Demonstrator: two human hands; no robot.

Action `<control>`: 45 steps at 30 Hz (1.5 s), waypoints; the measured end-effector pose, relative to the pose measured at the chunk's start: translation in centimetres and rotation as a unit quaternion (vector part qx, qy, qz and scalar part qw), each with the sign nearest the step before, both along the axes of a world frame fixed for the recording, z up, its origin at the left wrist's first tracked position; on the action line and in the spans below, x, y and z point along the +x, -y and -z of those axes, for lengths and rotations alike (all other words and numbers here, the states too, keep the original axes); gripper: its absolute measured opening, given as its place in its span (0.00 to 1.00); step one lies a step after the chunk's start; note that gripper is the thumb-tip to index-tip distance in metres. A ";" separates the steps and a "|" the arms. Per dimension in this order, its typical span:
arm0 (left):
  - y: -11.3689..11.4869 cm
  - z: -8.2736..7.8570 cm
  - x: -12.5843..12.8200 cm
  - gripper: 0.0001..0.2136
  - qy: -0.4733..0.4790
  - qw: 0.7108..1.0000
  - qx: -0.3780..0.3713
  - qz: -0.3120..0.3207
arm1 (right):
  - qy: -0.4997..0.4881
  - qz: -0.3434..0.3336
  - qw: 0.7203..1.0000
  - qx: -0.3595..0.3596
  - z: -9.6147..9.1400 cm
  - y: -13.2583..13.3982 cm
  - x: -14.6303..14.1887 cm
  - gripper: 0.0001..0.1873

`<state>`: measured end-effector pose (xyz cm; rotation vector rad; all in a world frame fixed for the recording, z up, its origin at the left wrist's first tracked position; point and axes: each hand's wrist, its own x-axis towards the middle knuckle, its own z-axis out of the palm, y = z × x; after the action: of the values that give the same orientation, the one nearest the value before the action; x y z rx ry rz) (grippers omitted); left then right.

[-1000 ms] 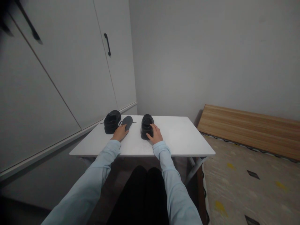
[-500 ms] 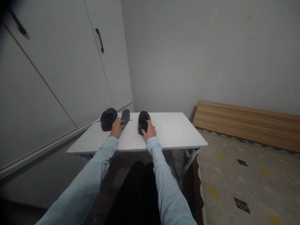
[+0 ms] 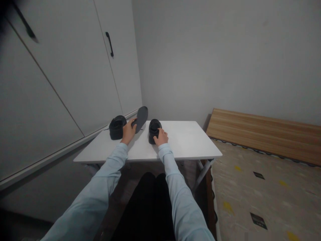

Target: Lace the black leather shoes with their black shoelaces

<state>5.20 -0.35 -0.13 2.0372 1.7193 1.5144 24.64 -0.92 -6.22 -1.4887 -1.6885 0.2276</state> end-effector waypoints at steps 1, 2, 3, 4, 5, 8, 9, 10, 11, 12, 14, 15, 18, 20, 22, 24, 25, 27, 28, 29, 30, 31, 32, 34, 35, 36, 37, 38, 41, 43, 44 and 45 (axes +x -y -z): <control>0.2 -0.4 0.5 0.21 0.034 0.999 0.004 0.008 | -0.007 0.005 1.000 0.003 -0.3 -0.2 0.0 0.26; 0.3 -0.7 1.0 0.22 0.066 0.998 0.003 0.017 | -0.016 0.006 1.000 0.009 -0.6 -0.4 0.0 0.23; 0.5 -0.9 1.5 0.23 0.098 0.995 0.003 0.026 | -0.028 0.004 0.999 0.018 -0.9 -0.6 0.0 0.21; 0.7 -1.0 2.0 0.24 0.128 0.991 0.002 0.040 | -0.043 0.000 0.999 0.027 -1.2 -0.9 0.0 0.19; 0.9 -1.0 2.5 0.25 0.155 0.986 0.001 0.055 | -0.061 -0.006 0.997 0.037 -1.5 -1.2 0.0 0.18; 1.3 -0.4 3.8 0.28 0.223 0.970 -0.009 0.094 | -0.149 -0.039 0.986 0.062 -2.6 -2.0 -0.1 0.15; 1.5 -0.1 4.2 0.29 0.239 0.965 -0.014 0.106 | -0.187 -0.053 0.979 0.065 -3.0 -2.2 -0.2 0.15; 1.6 0.2 4.6 0.29 0.250 0.961 -0.020 0.118 | -0.224 -0.065 0.970 0.066 -3.5 -2.4 -0.2 0.16; 1.6 0.5 4.9 0.30 0.257 0.958 -0.027 0.128 | -0.260 -0.072 0.961 0.063 -3.9 -2.6 -0.2 0.16; 1.7 0.7 5.2 0.30 0.259 0.956 -0.033 0.137 | -0.293 -0.074 0.951 0.057 -4.3 -2.7 -0.2 0.16; 1.8 1.2 5.8 0.31 0.257 0.954 -0.043 0.150 | -0.351 -0.068 0.933 0.036 -5.1 -2.8 -0.2 0.15; 1.8 1.3 6.0 0.31 0.256 0.953 -0.048 0.156 | -0.378 -0.061 0.924 0.021 -5.3 -2.8 -0.1 0.15; 1.8 1.6 6.4 0.31 0.273 0.943 -0.067 0.179 | -0.447 -0.034 0.893 -0.030 -5.7 -3.0 0.3 0.15; 1.8 1.6 6.4 0.31 0.290 0.931 -0.087 0.203 | -0.477 -0.024 0.877 -0.053 -5.8 -3.2 0.6 0.15; 1.5 1.4 6.3 0.32 0.297 0.921 -0.115 0.224 | -0.495 -0.031 0.866 -0.070 -5.8 -3.4 1.0 0.15; 1.0 1.0 5.9 0.31 0.283 0.921 -0.144 0.227 | -0.502 -0.045 0.860 -0.082 -5.8 -3.6 1.3 0.14; 0.6 0.7 5.7 0.30 0.268 0.926 -0.154 0.218 | -0.502 -0.052 0.859 -0.084 -5.8 -3.7 1.5 0.14; -0.4 -0.3 5.1 0.28 0.227 0.945 -0.150 0.183 | -0.491 -0.067 0.865 -0.083 -5.9 -3.7 1.7 0.15; -1.0 -1.0 4.9 0.27 0.198 0.957 -0.136 0.161 | -0.480 -0.077 0.870 -0.080 -6.0 -3.7 1.8 0.16; -1.7 -1.7 4.6 0.26 0.165 0.970 -0.114 0.139 | -0.469 -0.087 0.876 -0.076 -6.1 -3.6 1.9 0.16; -2.4 -2.6 4.4 0.25 0.123 0.981 -0.088 0.121 | -0.458 -0.097 0.881 -0.073 -6.2 -3.6 2.0 0.17; -3.1 -3.4 4.2 0.24 0.079 0.989 -0.061 0.108 | -0.447 -0.107 0.885 -0.070 -6.3 -3.5 2.0 0.18; -3.7 -4.2 4.1 0.24 0.032 0.993 -0.037 0.103 | -0.437 -0.116 0.889 -0.070 -6.4 -3.4 2.1 0.18; -4.8 -5.8 4.1 0.24 -0.057 0.994 -0.005 0.098 | -0.416 -0.136 0.897 -0.068 -6.5 -3.2 2.1 0.19; -5.2 -6.5 4.1 0.23 -0.098 0.991 -0.001 0.095 | -0.404 -0.146 0.900 -0.066 -6.5 -3.2 2.2 0.19; -5.5 -7.1 4.2 0.23 -0.135 0.987 -0.004 0.092 | -0.394 -0.153 0.904 -0.064 -6.4 -3.2 2.2 0.18; -5.8 -7.6 4.3 0.22 -0.166 0.982 -0.012 0.088 | -0.384 -0.159 0.907 -0.059 -6.3 -3.3 2.2 0.18; -6.0 -8.0 4.4 0.22 -0.192 0.977 -0.023 0.085 | -0.376 -0.163 0.911 -0.053 -6.1 -3.4 2.2 0.18; -6.6 -8.7 4.7 0.19 -0.247 0.965 -0.047 0.077 | -0.349 -0.173 0.920 -0.043 -5.3 -3.9 2.2 0.16; -7.0 -8.8 4.7 0.16 -0.275 0.958 -0.051 0.071 | -0.320 -0.184 0.928 -0.050 -4.9 -4.3 2.3 0.16; -7.3 -8.8 4.6 0.14 -0.287 0.954 -0.051 0.068 | -0.300 -0.190 0.933 -0.056 -4.8 -4.5 2.4 0.15; -7.5 -8.7 4.5 0.13 -0.296 0.952 -0.051 0.066 | -0.277 -0.195 0.939 -0.061 -4.7 -4.8 2.6 0.14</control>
<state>9.68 7.17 8.61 2.6621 1.7214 0.7945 27.21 3.84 -1.47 -1.0210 -1.4955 0.8933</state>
